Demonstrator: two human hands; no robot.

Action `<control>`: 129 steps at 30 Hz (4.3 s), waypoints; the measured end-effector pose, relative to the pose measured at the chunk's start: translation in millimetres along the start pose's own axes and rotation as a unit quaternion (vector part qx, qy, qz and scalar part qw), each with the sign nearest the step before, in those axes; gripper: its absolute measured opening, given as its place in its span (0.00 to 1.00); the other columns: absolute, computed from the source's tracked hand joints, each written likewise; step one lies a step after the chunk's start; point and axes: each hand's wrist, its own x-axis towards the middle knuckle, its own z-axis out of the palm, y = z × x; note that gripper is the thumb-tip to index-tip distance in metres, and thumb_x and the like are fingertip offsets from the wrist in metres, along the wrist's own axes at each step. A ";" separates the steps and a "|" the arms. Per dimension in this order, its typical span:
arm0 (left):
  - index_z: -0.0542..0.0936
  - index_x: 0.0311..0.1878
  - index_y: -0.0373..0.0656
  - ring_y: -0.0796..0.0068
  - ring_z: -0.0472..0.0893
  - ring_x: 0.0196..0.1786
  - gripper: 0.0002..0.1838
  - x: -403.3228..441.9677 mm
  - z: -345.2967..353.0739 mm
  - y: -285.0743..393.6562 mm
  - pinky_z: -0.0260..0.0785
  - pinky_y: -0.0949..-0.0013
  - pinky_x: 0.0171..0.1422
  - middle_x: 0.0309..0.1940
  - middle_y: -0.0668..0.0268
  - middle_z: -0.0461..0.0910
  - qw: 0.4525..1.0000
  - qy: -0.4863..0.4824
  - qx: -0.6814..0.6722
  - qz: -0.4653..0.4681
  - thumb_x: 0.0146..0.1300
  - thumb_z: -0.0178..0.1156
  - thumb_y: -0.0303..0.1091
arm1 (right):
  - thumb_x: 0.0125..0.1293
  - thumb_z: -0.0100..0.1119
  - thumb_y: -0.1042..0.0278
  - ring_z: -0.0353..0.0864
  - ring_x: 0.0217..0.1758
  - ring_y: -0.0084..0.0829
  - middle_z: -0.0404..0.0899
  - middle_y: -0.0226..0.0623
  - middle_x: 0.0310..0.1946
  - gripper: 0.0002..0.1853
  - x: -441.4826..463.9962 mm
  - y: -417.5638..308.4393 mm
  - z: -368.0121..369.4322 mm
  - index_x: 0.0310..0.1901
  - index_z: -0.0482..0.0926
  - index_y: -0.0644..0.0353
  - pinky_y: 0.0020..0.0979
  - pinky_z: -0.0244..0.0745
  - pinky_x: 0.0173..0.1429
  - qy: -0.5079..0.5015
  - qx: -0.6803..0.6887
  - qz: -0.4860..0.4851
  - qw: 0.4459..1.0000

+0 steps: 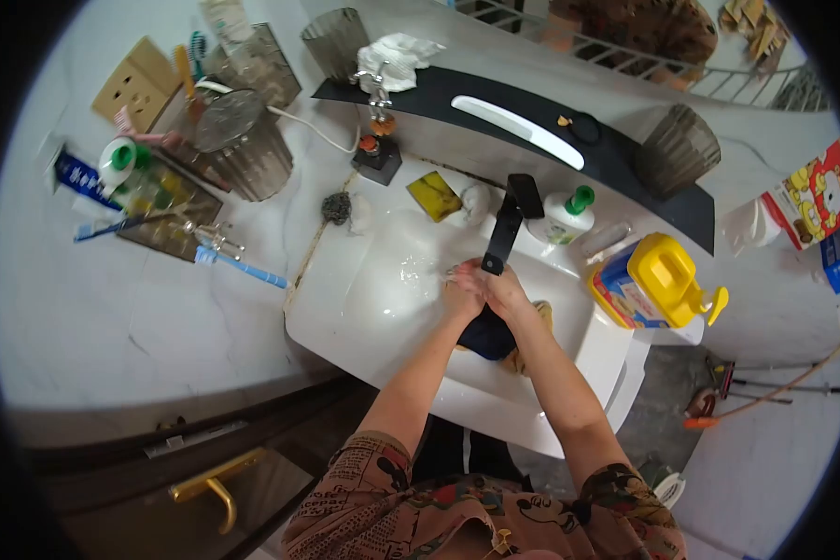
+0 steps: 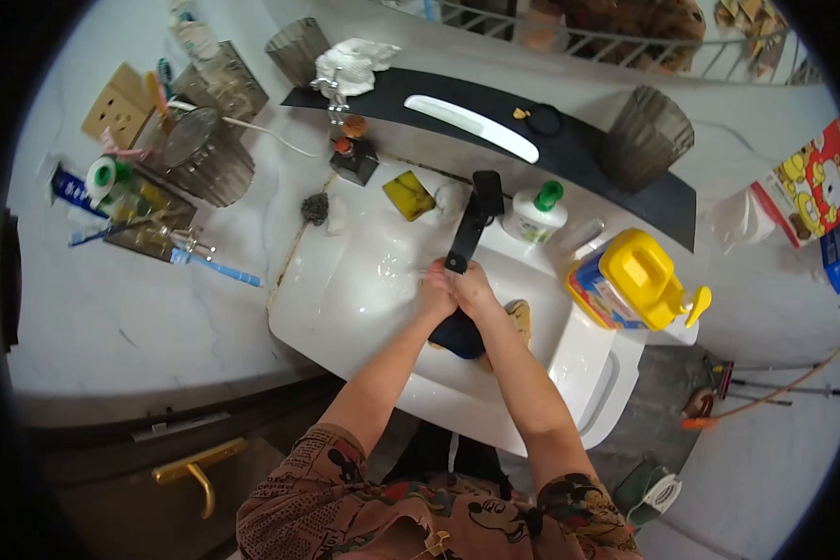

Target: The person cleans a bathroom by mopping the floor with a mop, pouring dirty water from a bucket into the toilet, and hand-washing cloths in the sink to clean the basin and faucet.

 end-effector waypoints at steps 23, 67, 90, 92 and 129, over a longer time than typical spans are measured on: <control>0.70 0.54 0.43 0.74 0.77 0.47 0.17 -68.9 -66.3 44.7 0.71 0.68 0.52 0.46 0.61 0.75 0.977 0.091 -0.152 -0.117 0.61 0.55 0.27 | 0.51 0.66 0.74 0.80 0.32 0.28 0.78 0.36 0.31 0.14 12.9 5.4 -6.6 0.39 0.76 0.65 0.30 0.78 0.36 0.079 0.086 0.023 0.993; 0.70 0.50 0.45 0.72 0.78 0.43 0.19 -14.1 -100.6 115.4 0.69 0.63 0.52 0.39 0.68 0.78 0.958 0.077 -0.226 -0.161 0.66 0.54 0.49 | 0.50 0.70 0.63 0.77 0.34 0.22 0.79 0.30 0.33 0.19 2.4 -0.4 8.0 0.40 0.77 0.63 0.24 0.73 0.36 0.050 -0.008 -0.153 0.987; 0.71 0.53 0.38 0.62 0.77 0.51 0.15 -31.1 -49.1 58.6 0.70 0.58 0.57 0.45 0.58 0.76 0.840 -0.093 -0.433 -0.312 0.65 0.46 0.31 | 0.51 0.57 0.51 0.79 0.30 0.53 0.77 0.56 0.24 0.20 14.7 33.7 9.9 0.21 0.78 0.64 0.46 0.74 0.35 0.277 -0.462 -0.187 0.822; 0.72 0.52 0.38 0.64 0.77 0.50 0.16 -28.8 -45.6 60.9 0.71 0.58 0.55 0.43 0.60 0.76 0.863 -0.049 -0.396 -0.310 0.68 0.48 0.39 | 0.52 0.57 0.52 0.79 0.30 0.53 0.77 0.56 0.23 0.19 21.6 26.2 0.1 0.22 0.79 0.64 0.47 0.74 0.36 0.292 -0.480 -0.149 0.813; 0.79 0.41 0.34 0.75 0.74 0.45 0.11 2.5 -75.6 72.6 0.63 0.71 0.54 0.42 0.66 0.78 0.987 0.019 0.104 0.117 0.57 0.63 0.30 | 0.56 0.62 0.59 0.79 0.45 0.39 0.82 0.44 0.39 0.21 -7.5 -37.5 -42.1 0.50 0.77 0.61 0.37 0.70 0.53 -0.059 -0.325 -0.237 0.914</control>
